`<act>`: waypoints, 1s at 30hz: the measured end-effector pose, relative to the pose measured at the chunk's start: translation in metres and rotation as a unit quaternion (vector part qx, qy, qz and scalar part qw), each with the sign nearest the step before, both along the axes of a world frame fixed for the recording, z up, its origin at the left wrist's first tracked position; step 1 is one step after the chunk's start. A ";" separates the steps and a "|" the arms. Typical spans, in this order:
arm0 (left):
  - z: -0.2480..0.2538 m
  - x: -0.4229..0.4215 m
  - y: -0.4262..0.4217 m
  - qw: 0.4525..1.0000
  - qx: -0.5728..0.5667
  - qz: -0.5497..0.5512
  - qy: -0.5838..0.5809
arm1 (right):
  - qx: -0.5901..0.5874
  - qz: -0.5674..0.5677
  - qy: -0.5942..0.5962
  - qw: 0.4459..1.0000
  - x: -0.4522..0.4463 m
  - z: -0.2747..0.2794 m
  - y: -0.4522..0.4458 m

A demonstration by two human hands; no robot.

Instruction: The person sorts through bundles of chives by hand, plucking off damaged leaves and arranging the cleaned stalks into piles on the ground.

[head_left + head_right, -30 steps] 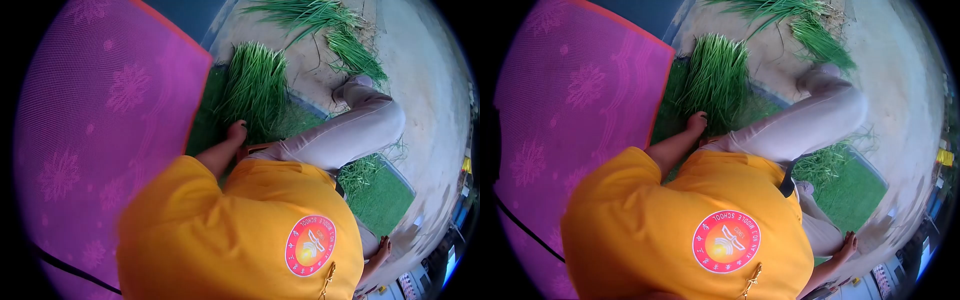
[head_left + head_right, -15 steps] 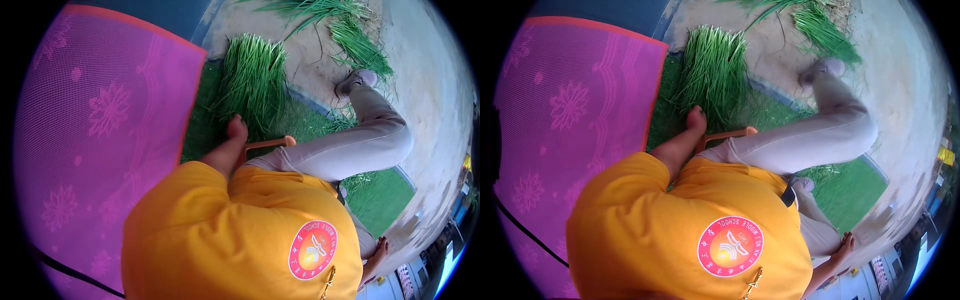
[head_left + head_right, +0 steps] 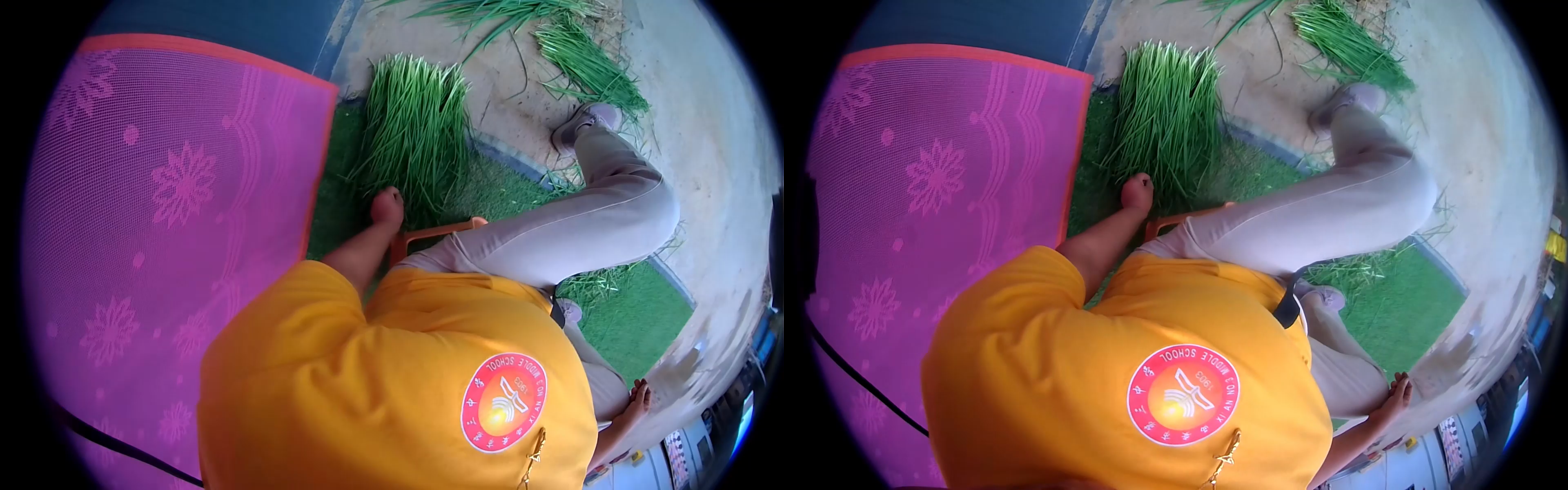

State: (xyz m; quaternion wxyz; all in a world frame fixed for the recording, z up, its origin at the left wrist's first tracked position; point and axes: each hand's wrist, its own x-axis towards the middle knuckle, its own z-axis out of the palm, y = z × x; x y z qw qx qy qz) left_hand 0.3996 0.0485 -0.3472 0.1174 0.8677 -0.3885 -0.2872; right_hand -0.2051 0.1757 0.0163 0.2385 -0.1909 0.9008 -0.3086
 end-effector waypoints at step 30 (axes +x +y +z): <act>0.014 -0.019 -0.007 0.992 0.059 0.089 0.065 | 0.035 0.005 0.015 0.999 0.000 -0.002 -0.009</act>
